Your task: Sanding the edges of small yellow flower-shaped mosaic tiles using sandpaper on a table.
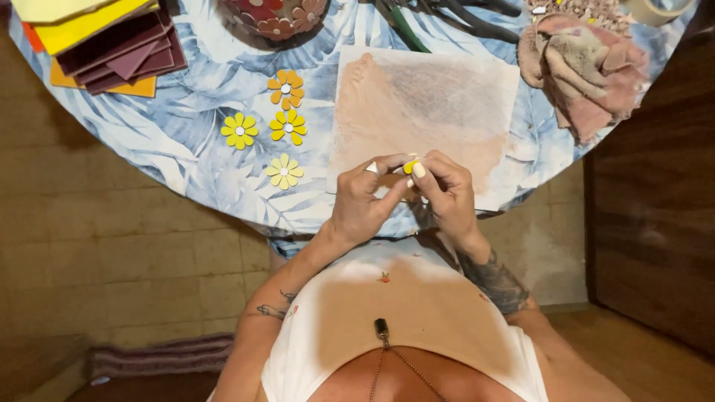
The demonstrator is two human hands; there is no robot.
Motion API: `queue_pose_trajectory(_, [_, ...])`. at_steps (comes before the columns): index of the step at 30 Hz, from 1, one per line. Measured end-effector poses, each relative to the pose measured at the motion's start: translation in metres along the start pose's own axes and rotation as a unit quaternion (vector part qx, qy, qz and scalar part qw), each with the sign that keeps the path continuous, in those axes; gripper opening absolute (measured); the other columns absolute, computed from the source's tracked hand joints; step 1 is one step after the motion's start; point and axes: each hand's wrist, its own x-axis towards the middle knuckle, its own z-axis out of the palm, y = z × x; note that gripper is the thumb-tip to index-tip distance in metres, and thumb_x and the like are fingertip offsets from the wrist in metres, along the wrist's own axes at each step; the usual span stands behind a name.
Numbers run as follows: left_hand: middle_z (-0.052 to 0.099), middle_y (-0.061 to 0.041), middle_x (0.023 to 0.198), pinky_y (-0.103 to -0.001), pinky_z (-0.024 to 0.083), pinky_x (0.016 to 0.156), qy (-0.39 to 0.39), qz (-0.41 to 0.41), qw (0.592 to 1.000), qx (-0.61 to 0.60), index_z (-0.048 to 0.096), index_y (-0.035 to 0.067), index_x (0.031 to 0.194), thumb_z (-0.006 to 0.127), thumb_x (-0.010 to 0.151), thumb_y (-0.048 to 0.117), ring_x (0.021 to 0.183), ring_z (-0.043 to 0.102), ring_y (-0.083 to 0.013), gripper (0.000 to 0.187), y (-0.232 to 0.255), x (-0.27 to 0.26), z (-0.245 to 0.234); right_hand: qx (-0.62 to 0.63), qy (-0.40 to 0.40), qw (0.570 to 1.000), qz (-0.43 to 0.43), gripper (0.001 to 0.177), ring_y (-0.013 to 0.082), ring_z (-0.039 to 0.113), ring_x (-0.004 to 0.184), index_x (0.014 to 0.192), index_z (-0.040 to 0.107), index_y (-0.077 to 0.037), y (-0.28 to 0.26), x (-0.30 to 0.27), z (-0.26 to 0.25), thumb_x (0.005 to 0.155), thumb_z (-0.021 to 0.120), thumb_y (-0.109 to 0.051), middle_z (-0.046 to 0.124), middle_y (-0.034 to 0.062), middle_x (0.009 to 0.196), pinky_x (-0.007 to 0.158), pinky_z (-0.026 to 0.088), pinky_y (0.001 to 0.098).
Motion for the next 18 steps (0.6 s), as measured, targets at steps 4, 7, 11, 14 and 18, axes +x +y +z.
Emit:
queue_pose_trajectory(4, [0.065,-0.01,0.076,-0.029,0.05,0.063,-0.001,0.007,1.0,-0.003,0.062,0.0,0.082,0.066,0.071,0.003,0.07,0.064,-0.0254,0.013,-0.001,0.004,-0.001,-0.013,-0.001,1.0,-0.007,0.023,0.0103,0.042,0.06,0.068,0.058,-0.002,0.002,0.0,0.0,0.086,0.05,-0.013,0.044,0.0057,0.063,0.057,0.039,0.0255])
queue_pose_trajectory(7, [0.065,-0.007,0.075,-0.027,0.05,0.064,-0.01,0.0,1.0,-0.004,0.064,0.004,0.085,0.066,0.071,0.005,0.069,0.064,-0.0208,0.014,-0.003,0.005,-0.002,0.001,0.004,1.0,0.012,0.023,0.01,0.041,0.058,0.067,0.059,-0.003,-0.002,0.0,0.001,0.086,0.05,-0.013,0.044,0.0052,0.061,0.056,0.039,0.0244])
queue_pose_trajectory(11, [0.064,-0.009,0.076,-0.028,0.05,0.064,-0.026,0.01,1.0,-0.008,0.064,0.003,0.086,0.065,0.073,0.005,0.07,0.064,-0.0226,0.013,-0.001,0.006,-0.003,0.015,0.007,0.999,0.031,0.019,0.0083,0.04,0.058,0.065,0.056,-0.002,0.008,-0.001,0.002,0.081,0.057,-0.011,0.043,0.0044,0.06,0.055,0.038,0.0227])
queue_pose_trajectory(14, [0.064,-0.011,0.078,-0.029,0.05,0.066,-0.037,0.023,0.999,-0.016,0.064,0.002,0.086,0.064,0.074,0.004,0.073,0.064,-0.0237,0.012,0.0,0.005,-0.004,0.056,0.022,0.997,0.052,0.021,0.0066,0.038,0.055,0.061,0.053,-0.001,0.022,-0.002,0.002,0.078,0.062,-0.009,0.041,0.0032,0.058,0.051,0.037,0.021])
queue_pose_trajectory(18, [0.065,-0.012,0.078,-0.028,0.05,0.066,-0.049,0.02,0.998,-0.027,0.064,0.002,0.087,0.063,0.075,0.001,0.072,0.064,-0.0224,0.013,-0.002,0.005,-0.007,0.17,0.063,0.978,0.099,0.027,0.0078,0.036,0.047,0.057,0.048,-0.001,0.004,-0.004,0.017,0.083,0.056,-0.005,0.03,0.0015,0.053,0.045,0.037,0.0197])
